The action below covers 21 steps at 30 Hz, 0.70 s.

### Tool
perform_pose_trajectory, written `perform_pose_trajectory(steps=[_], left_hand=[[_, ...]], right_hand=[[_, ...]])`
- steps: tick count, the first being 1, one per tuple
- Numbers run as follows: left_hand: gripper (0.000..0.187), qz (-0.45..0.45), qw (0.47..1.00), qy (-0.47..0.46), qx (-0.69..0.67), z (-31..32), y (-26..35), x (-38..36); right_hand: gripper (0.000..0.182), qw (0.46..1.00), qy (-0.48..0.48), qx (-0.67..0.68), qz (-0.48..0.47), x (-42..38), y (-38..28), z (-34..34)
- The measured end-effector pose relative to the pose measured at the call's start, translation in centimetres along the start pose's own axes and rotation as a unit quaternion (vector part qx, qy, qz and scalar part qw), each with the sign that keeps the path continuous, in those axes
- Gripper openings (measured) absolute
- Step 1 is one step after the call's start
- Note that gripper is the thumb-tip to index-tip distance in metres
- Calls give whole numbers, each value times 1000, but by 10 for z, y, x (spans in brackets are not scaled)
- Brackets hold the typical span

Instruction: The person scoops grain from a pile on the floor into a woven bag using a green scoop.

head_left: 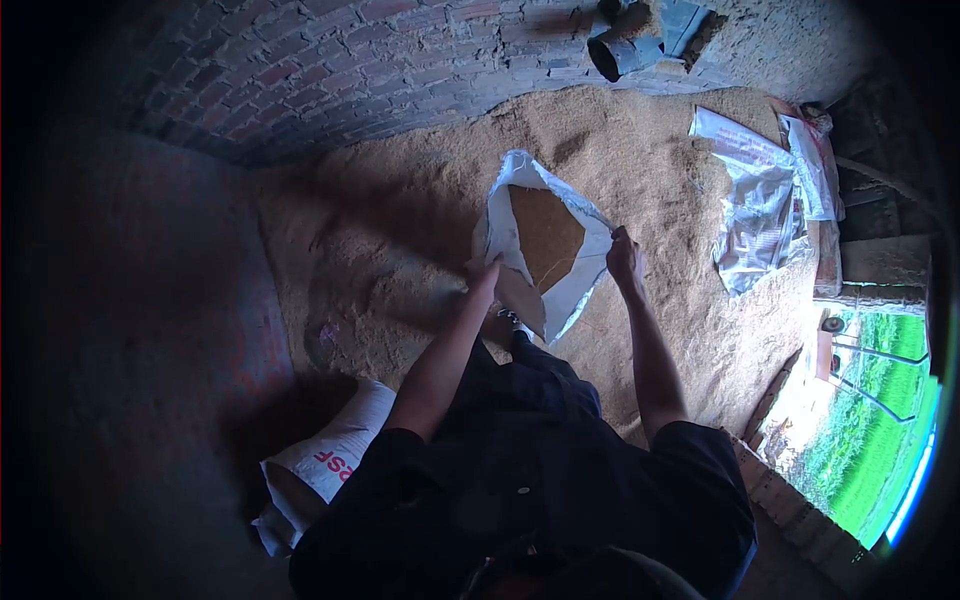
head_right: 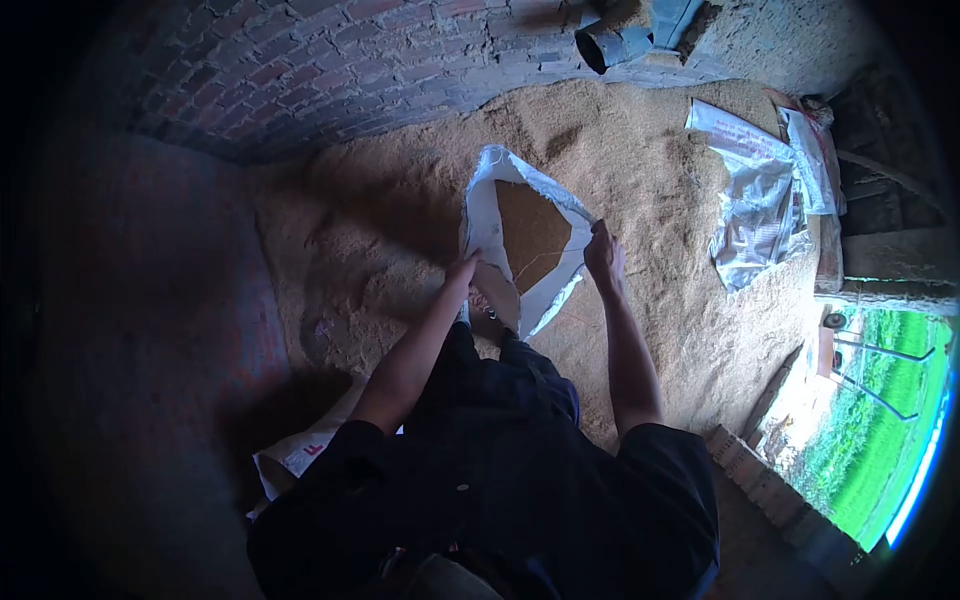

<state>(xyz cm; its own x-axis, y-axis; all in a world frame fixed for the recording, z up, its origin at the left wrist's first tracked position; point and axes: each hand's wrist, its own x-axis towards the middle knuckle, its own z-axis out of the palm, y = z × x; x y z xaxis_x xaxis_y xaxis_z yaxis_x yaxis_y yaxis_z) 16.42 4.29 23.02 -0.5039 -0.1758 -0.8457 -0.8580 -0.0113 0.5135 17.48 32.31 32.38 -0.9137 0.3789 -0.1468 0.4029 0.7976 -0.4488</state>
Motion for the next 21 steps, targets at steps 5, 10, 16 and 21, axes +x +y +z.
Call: perform_pose_trajectory(steps=[5, 10, 16, 21], left_hand=[[40, -46, 997, -2, -58, -1, -27, 46], [31, 26, 986, 97, -136, -22, -45, 97], [38, 55, 928, 135, -343, -73, -1, 68], [56, 229, 962, -31, -142, -57, 18, 54]], right_hand=[[25, 990, 26, 2, 137, -4, -10, -4], [45, 989, -59, 11, 136, 0, 38, 47], [57, 926, -94, 278, 239, -64, 17, 22], [49, 850, 110, 444, 263, -75, 12, 1]])
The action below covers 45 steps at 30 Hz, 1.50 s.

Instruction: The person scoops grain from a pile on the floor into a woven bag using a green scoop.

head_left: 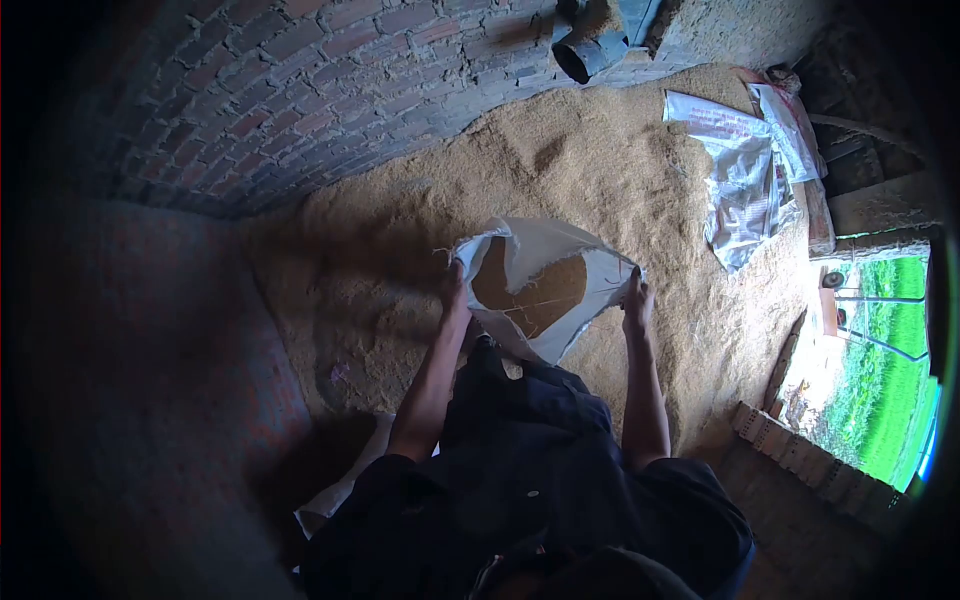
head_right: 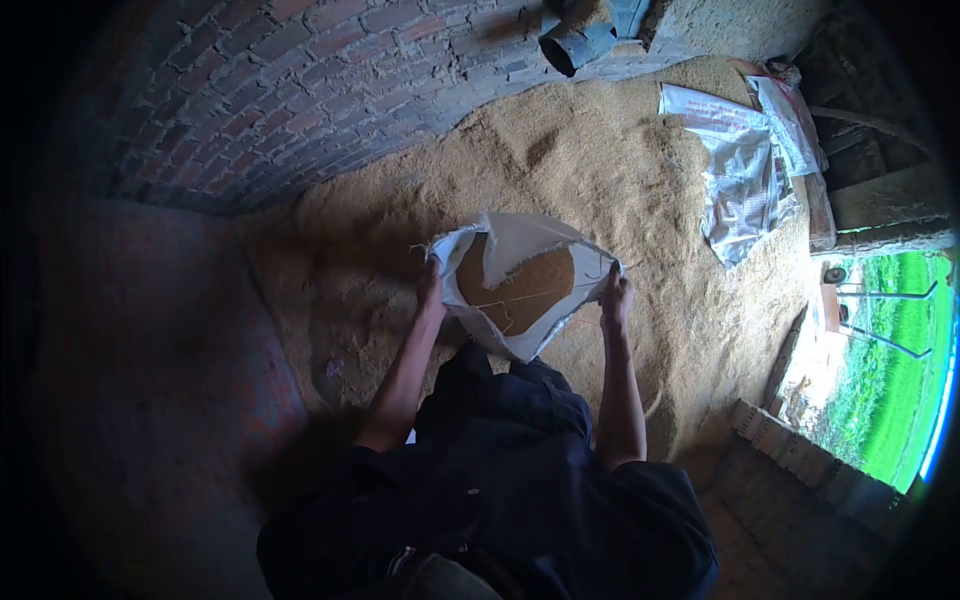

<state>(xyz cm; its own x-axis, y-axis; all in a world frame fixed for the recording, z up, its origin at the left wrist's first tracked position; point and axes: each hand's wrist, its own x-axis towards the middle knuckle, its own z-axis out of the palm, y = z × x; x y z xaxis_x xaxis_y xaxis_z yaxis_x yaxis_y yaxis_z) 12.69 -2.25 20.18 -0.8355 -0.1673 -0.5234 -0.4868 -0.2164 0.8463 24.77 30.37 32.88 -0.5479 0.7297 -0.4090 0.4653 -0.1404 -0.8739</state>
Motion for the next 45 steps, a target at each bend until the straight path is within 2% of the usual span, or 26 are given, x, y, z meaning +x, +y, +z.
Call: perform_pose_trajectory(steps=[3, 7, 11, 13, 15, 16, 17, 18, 19, 21, 24, 26, 27, 28, 29, 31, 32, 33, 34, 35, 36, 37, 40, 41, 43, 45], left_hand=[[53, 49, 995, -42, 79, 25, 77, -50], [54, -6, 993, -96, 63, 37, 132, -68], [48, 37, 984, -126, 118, 36, 185, -99], [41, 151, 953, -162, 206, 39, 203, -113], [41, 148, 933, -170, 281, 10, 119, -49], [43, 134, 940, -141, 280, 9, 92, -32], [44, 123, 946, -111, 278, 15, 79, -23], [45, 128, 938, -47, 320, 30, 74, -21], [45, 138, 939, -56, 311, 57, 88, -23], [46, 46, 905, -50, 420, 84, 128, -40], [42, 129, 899, -127, 400, 102, 232, -100], [38, 169, 902, -215, 334, 73, 228, -101], [39, 212, 913, -209, 280, 74, 233, -109], [40, 190, 910, -204, 308, 67, 229, -105], [42, 169, 906, -196, 336, 59, 220, -96], [47, 193, 876, -122, 424, 49, 167, -68], [51, 273, 893, -98, 345, 53, 133, -59], [53, 216, 898, -70, 376, 36, 74, -16], [53, 216, 882, -73, 413, 39, 65, -5], [52, 220, 866, -74, 443, 56, 63, 4], [51, 268, 896, -143, 323, 84, 92, -15], [47, 202, 882, -124, 408, 98, 133, -45], [40, 256, 872, -169, 381, 98, 188, -72], [40, 239, 870, -166, 397, 80, 190, -82], [42, 273, 903, -125, 306, 80, 195, -82], [47, 247, 899, -97, 348, 69, 172, -67]], right_hand=[[47, 999, 22, 19, -18, 10, -11, -13], [47, 996, 56, 22, -62, -19, -67, -29], [49, 983, 121, -41, -131, -63, -101, -59], [51, 984, 114, -110, -85, -61, -72, -78], [54, 979, 122, -162, 7, -48, -16, -76], [54, 928, 193, -316, -52, -42, 10, -63], [52, 956, 195, -216, 30, -35, 42, -49], [49, 945, 212, -243, -47, -33, 51, -48], [47, 926, 229, -269, -134, -22, 37, -47], [41, 971, 236, -7, -45, -27, -5, -61], [39, 967, 240, 47, -74, -57, -68, -72], [39, 963, 256, -39, -77, -91, -74, -95], [39, 956, 255, -112, -95, -90, -74, -108], [40, 941, 244, -198, -126, -94, -74, -111], [40, 941, 247, -195, -125, -94, -73, -106], [42, 968, 184, -158, 58, -94, -66, -87], [40, 958, 198, -195, 68, -71, -10, -77], [38, 946, 210, -233, 81, -50, 41, -70], [38, 944, 217, -232, 85, -51, 40, -70], [37, 935, 257, -245, -16, -45, 30, -68], [36, 914, 290, -256, -121, -37, 15, -67], [36, 916, 284, -261, -113, -55, 9, -68], [31, 941, 298, -146, -70, -82, -58, -79], [30, 943, 300, -143, -38, -93, -65, -90], [32, 926, 315, -199, -59, -95, -43, -104], [33, 914, 306, -266, -25, -90, -27, -97]])
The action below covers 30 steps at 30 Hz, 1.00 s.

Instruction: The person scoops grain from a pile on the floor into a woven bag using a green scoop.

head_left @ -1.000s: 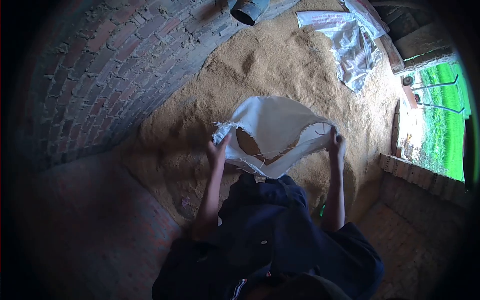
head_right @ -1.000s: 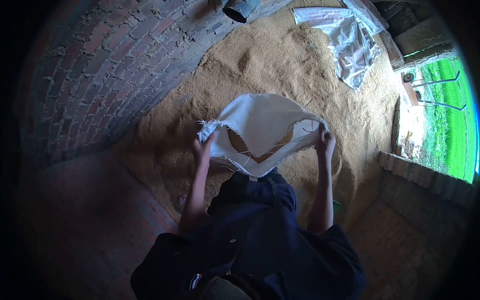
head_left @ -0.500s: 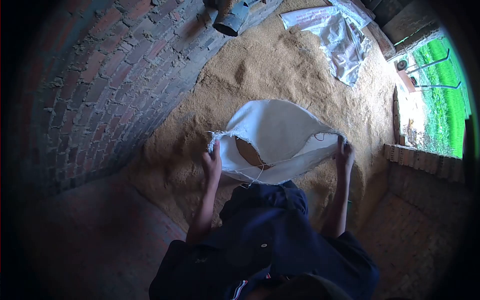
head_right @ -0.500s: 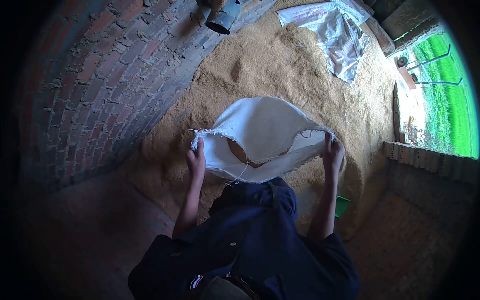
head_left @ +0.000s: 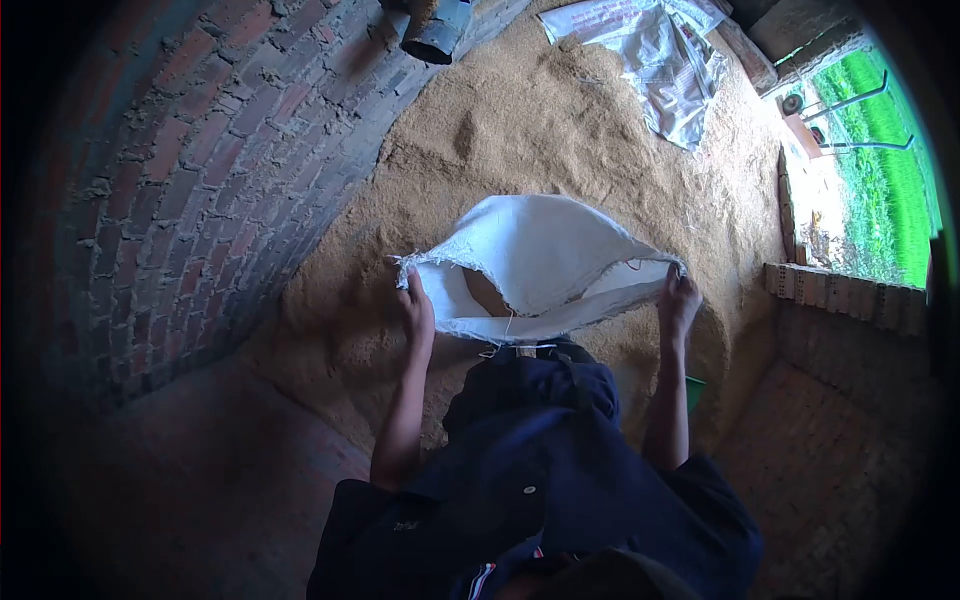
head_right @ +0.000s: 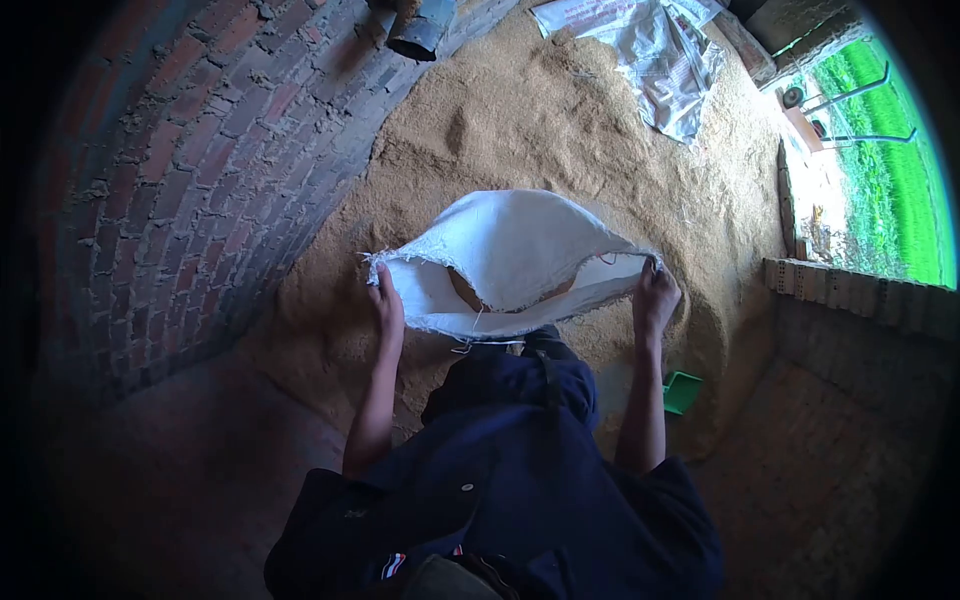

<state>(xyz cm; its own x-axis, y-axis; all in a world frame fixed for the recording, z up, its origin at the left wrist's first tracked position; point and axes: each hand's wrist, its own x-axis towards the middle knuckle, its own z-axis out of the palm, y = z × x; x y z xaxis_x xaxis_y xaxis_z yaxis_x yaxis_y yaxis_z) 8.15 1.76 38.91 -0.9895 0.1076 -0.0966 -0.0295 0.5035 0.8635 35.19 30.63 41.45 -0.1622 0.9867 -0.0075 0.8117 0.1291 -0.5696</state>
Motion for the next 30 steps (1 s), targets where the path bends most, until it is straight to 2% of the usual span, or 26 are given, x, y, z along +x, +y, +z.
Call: perform_pose_trajectory(steps=[1, 2, 3, 4, 5, 6, 8, 9, 10, 12, 13, 14, 15, 16, 17, 18, 19, 20, 21, 22, 23, 25, 26, 28, 29, 30], left_hand=[[49, -3, 999, 9, 35, 12, -21, 1], [53, -24, 996, -9, 84, 21, -45, 1], [56, -42, 990, -29, 132, 29, -68, 1], [55, -11, 993, -15, 118, 52, -143, 9], [54, 0, 997, 15, 81, 49, -104, 1], [54, -10, 997, 13, 73, 47, -86, -2], [53, -50, 995, -21, 87, 45, -76, -2], [51, -68, 983, -16, 169, 40, -59, -4], [51, -67, 983, -16, 170, 40, -60, -4], [47, 8, 992, 38, 121, 44, -61, -3], [47, 9, 992, 38, 121, 45, -67, 1], [39, -41, 985, 6, 168, 45, -73, 11], [34, -92, 972, -26, 216, 43, -77, 14], [34, -92, 971, -25, 217, 36, -61, 10], [35, 88, 936, 2, 341, 33, -42, 6], [44, 263, 854, 27, 447, 30, -20, 1], [59, 304, 809, -72, 499, 31, -5, -2], [59, 306, 808, -73, 498, 41, -3, -1], [50, 418, 721, -119, 539, 52, -2, 1], [43, 521, 616, -162, 567, 60, -3, 5], [43, 525, 614, -162, 567, 66, -3, 10], [25, 513, 521, -274, 625, 84, -5, 19], [25, 518, 518, -275, 623, 93, -11, 29], [16, 501, 660, -271, 490, 101, -30, 57], [14, 490, 708, -254, 440, 98, -14, 63], [14, 497, 702, -259, 438, 98, -5, 70]], right_hand=[[34, 997, -16, -75, 7, -4, 4, 9], [29, 974, -98, -197, 54, -3, 10, 21], [27, 964, -121, -229, 56, -6, 20, 35], [30, 954, -140, -259, 57, -4, 26, 46], [37, 963, -14, -265, -39, -15, 20, 54], [37, 963, -14, -266, -38, -18, 8, 55], [36, 923, 47, -177, -339, -26, -20, 58], [36, 896, -32, -172, -408, -36, -26, 63], [36, 859, -104, -164, -474, -41, -32, 67], [37, 801, -191, -136, -550, -47, -30, 88], [38, 763, -216, -186, -580, -47, -32, 96], [38, 763, -216, -184, -581, -47, -32, 102], [40, 731, -195, -300, -581, -48, -33, 108], [42, 689, -172, -412, -571, -48, -33, 112], [43, 671, -145, -472, -554, -43, -32, 115], [43, 672, -145, -472, -553, -37, -35, 116], [36, 672, -185, -515, -499, -29, -40, 117], [29, 668, -223, -556, -442, -19, -45, 121], [19, 674, -262, -529, -443, -5, -42, 126], [19, 676, -263, -528, -441, 6, -37, 130], [17, 737, -249, -461, -427, 16, -31, 134], [18, 833, -207, -350, -375, 38, -25, 139], [18, 836, -205, -351, -369, 49, -22, 139], [20, 927, -160, -220, -260, 65, -33, 120], [18, 931, -183, -224, -223, 69, -45, 103], [18, 934, -180, -222, -213, 68, -42, 102]])
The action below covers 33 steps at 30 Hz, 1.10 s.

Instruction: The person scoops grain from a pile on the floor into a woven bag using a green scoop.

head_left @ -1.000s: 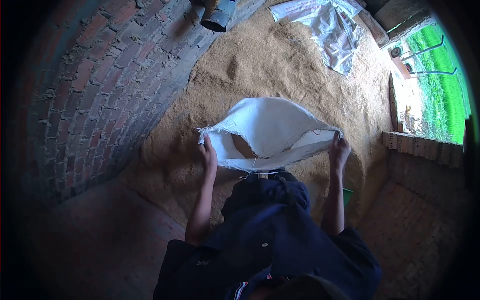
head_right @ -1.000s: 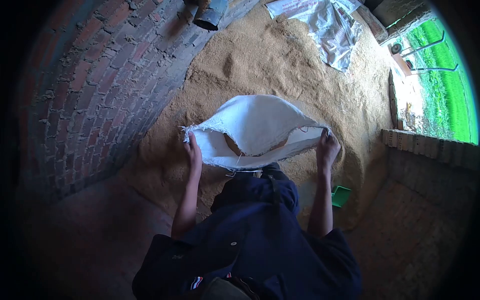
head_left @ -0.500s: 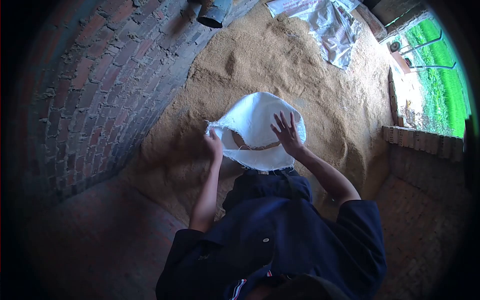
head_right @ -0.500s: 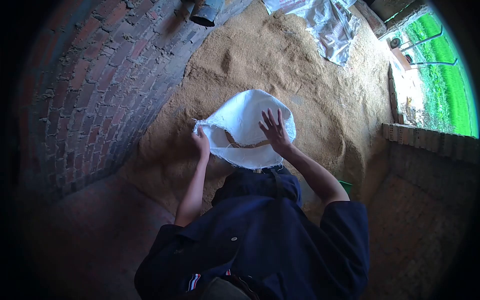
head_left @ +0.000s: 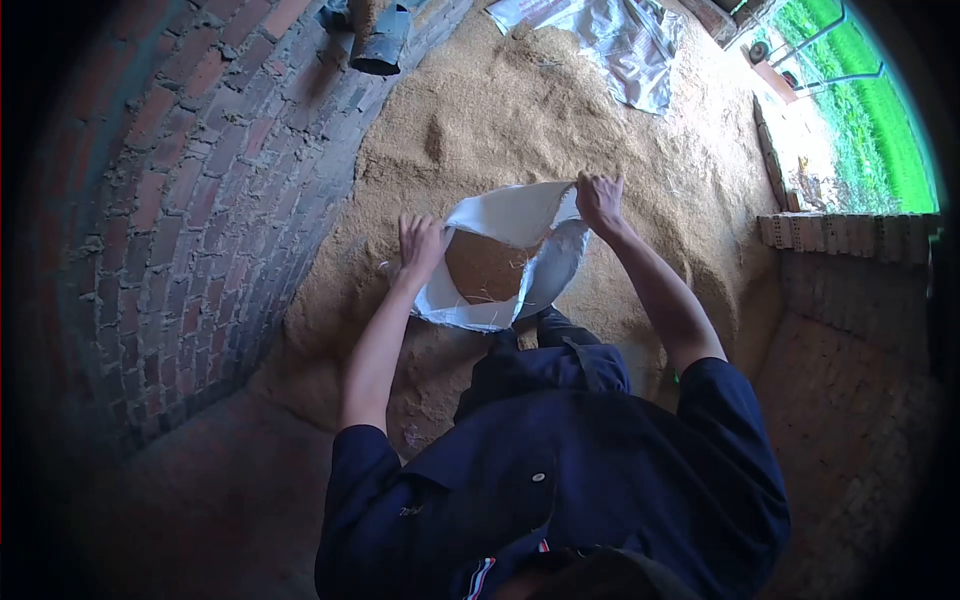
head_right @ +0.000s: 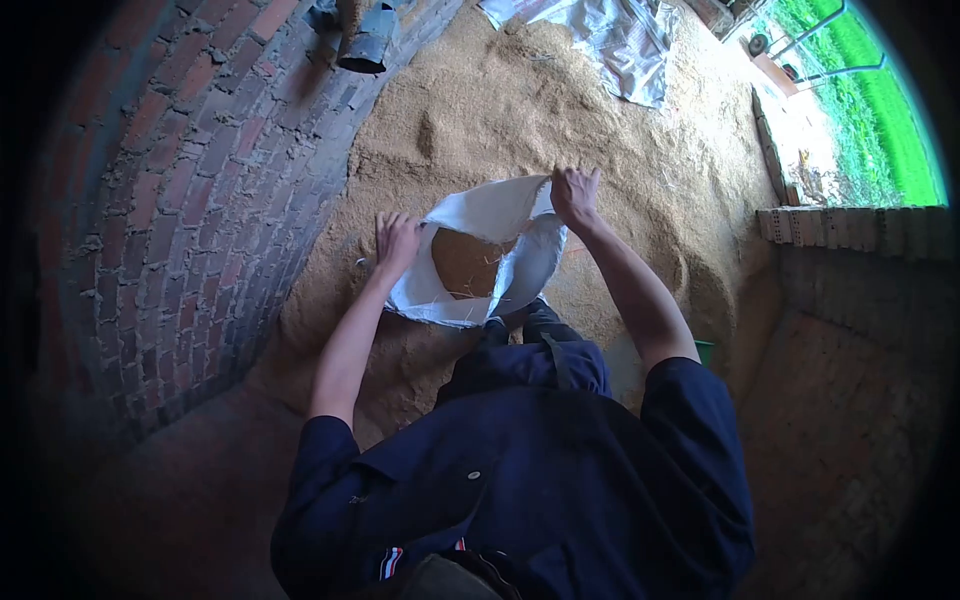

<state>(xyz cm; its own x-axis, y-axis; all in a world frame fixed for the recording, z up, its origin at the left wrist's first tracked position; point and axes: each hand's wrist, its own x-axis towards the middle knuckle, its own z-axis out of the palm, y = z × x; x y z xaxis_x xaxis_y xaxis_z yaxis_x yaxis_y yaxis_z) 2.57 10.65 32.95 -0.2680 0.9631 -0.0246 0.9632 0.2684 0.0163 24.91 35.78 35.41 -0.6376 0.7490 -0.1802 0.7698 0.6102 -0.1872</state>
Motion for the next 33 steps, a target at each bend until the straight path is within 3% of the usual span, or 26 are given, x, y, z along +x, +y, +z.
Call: perform_pose_trajectory(steps=[2, 3, 4, 5, 6, 7, 8, 9, 10, 11, 12, 13, 14, 15, 16, 18, 19, 20, 22, 23, 24, 27, 28, 30, 33], left_hand=[[14, -149, 980, 79, -105, -9, -13, 15], [14, -141, 982, 78, -103, -10, -21, 20], [14, -231, 966, 22, -117, -10, -29, 28], [15, -319, 938, -33, -130, -8, -35, 36], [15, -312, 941, -34, -129, -3, -40, 42], [16, -351, 930, -14, -111, 2, -43, 48], [18, -387, 917, 3, -92, 7, -46, 51], [22, -344, 936, 66, -7, -5, -29, 51], [22, -337, 939, 66, -10, -12, -18, 55], [20, -117, 979, 139, 96, -18, -9, 57], [20, 2, 975, 171, 141, -16, -3, 59], [19, 117, 951, 208, 195, -13, 2, 62], [18, 139, 976, 84, 147, -7, 9, 64], [18, 160, 981, -42, 98, -6, 14, 66], [18, 173, 980, -40, 93, -6, 15, 70], [45, 6, 992, 6, -124, -6, 14, 86], [61, -48, 993, 32, -103, -4, 8, 99], [63, -110, 989, -27, -95, -4, -1, 107], [63, -205, 971, -69, -106, -16, -16, 120], [60, -217, 966, -75, -116, -16, -25, 124], [58, -228, 962, -82, -127, -15, -33, 129], [53, -180, 954, -60, -230, -18, -40, 121], [53, -172, 956, -61, -228, -26, -35, 110], [75, -160, 976, 24, -149, -42, -24, 80], [89, -214, 955, 40, -200, -55, -18, 20]], right_hand=[[13, 963, 252, -45, -91, -5, 1, 3], [17, 944, 271, -17, -189, -13, -6, 2], [24, 913, 289, 9, -288, -23, -13, 0], [29, 900, 192, 49, -387, -32, -17, 17], [35, 869, 91, 90, -478, -43, -21, 36], [37, 874, 6, 82, -479, -56, -26, 39], [40, 873, -80, 76, -475, -71, -31, 43], [40, 878, -79, 78, -466, -85, -31, 53], [45, 890, -29, 48, -453, -96, -28, 67], [51, 898, 20, 16, -439, -101, -25, 80], [51, 901, 21, 14, -434, -102, -27, 78], [58, 914, -134, -45, -379, -104, -31, 73], [65, 901, -287, -98, -311, -109, -36, 70], [71, 902, -296, -62, -309, -112, -36, 66], [71, 906, -297, -60, -296, -117, -38, 63], [73, 948, -239, -37, -205, -130, -45, 41], [65, 946, -261, -57, -182, -134, -49, 19], [65, 949, -261, -55, -170, -139, -48, 20], [56, 989, -127, -38, -70, -150, -48, 18], [42, 996, -56, -47, -56, -155, -48, 14], [42, 997, -52, -47, -44, -158, -47, 12], [32, 984, 173, 46, 13, -168, -49, 9], [32, 983, 176, 47, 21, -170, -50, 9], [29, 967, 231, 98, 42, -169, -49, 9], [23, 934, 338, 83, 79, -164, -53, -6]])
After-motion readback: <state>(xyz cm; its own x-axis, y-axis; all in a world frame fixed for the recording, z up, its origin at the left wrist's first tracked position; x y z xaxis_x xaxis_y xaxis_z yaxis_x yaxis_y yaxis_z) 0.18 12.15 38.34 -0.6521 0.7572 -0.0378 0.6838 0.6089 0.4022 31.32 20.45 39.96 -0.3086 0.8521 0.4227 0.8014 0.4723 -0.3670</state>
